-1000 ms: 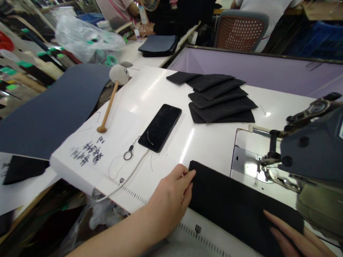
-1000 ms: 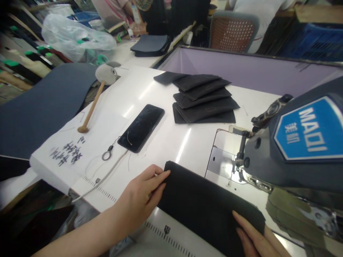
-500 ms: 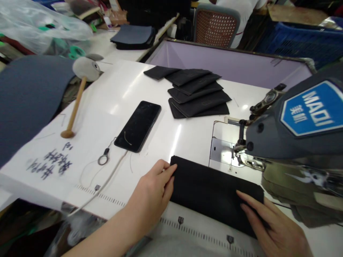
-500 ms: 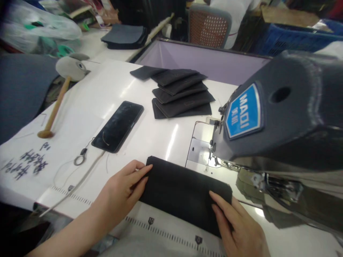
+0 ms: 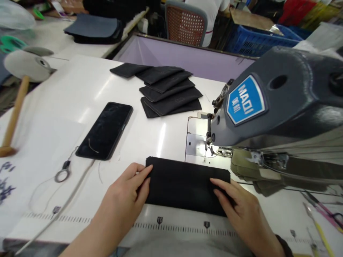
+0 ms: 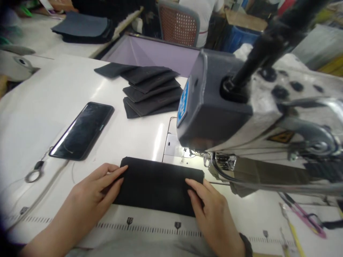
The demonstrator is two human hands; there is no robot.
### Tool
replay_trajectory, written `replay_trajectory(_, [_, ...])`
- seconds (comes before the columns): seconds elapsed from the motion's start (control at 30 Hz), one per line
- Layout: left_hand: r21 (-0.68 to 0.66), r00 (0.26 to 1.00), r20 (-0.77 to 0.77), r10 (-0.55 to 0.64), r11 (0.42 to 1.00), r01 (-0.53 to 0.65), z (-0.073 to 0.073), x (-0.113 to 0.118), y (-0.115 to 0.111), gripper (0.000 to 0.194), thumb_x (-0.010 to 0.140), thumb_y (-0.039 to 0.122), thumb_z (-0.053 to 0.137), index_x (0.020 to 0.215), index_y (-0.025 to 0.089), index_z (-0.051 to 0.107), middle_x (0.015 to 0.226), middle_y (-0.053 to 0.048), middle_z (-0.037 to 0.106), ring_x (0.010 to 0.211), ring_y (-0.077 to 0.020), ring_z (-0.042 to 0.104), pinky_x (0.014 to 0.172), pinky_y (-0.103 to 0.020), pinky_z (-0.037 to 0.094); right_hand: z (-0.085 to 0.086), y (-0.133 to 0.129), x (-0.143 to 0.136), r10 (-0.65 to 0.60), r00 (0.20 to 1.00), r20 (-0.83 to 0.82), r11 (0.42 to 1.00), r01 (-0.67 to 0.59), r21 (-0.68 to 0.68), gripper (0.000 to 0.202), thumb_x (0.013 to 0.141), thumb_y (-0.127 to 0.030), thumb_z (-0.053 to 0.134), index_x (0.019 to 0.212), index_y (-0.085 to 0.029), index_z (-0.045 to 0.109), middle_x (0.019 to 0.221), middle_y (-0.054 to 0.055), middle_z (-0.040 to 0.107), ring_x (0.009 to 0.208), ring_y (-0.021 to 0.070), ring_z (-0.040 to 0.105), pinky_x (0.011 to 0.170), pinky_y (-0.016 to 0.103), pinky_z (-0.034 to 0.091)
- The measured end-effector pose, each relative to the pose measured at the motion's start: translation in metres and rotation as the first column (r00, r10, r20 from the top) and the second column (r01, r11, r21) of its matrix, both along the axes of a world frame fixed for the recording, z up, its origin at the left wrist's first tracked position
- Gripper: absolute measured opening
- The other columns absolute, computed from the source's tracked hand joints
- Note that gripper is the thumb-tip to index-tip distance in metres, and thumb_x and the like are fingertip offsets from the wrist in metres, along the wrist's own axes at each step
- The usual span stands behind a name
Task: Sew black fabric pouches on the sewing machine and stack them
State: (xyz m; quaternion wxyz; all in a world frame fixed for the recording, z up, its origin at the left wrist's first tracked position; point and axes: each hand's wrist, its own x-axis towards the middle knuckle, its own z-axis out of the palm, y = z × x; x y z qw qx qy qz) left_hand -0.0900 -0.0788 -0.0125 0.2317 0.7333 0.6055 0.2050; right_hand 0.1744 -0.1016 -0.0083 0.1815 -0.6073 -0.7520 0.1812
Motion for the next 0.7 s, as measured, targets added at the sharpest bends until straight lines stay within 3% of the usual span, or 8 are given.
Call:
replay_trajectory(0.27, [0.059,1.000,-0.016,-0.020,0.998,0.021,0.0004,-0.0010,0.0015,0.028,0.085,0.027,0.037,0.103,0.020,0.058,0.086,-0.001,0.056,0.067,-0.0105,0.058,0.059,-0.018,0.049,-0.0019,-0.0020,0.0004,-0.043,0.999,-0.029,0.997,0.041,-0.067,0.023,0.085,-0.024,0.042,0.101,-0.018,0.057,0.093,0.007,0.064,0.085,0.0180,0.060,0.075,0.032,0.048])
replay_trajectory(0.7, [0.081,0.999,-0.032,-0.039,0.996,0.041,0.0020,-0.0019,0.0053,0.027,0.085,0.029,0.039,0.098,0.018,0.060,0.082,-0.001,0.056,0.068,-0.0112,0.058,0.060,-0.020,0.049,0.0048,0.0041,-0.0041,-0.087,0.995,-0.041,0.990,0.082,-0.113,0.020,0.084,-0.021,0.042,0.093,-0.019,0.059,0.087,0.004,0.066,0.078,0.0151,0.061,0.069,0.026,0.048])
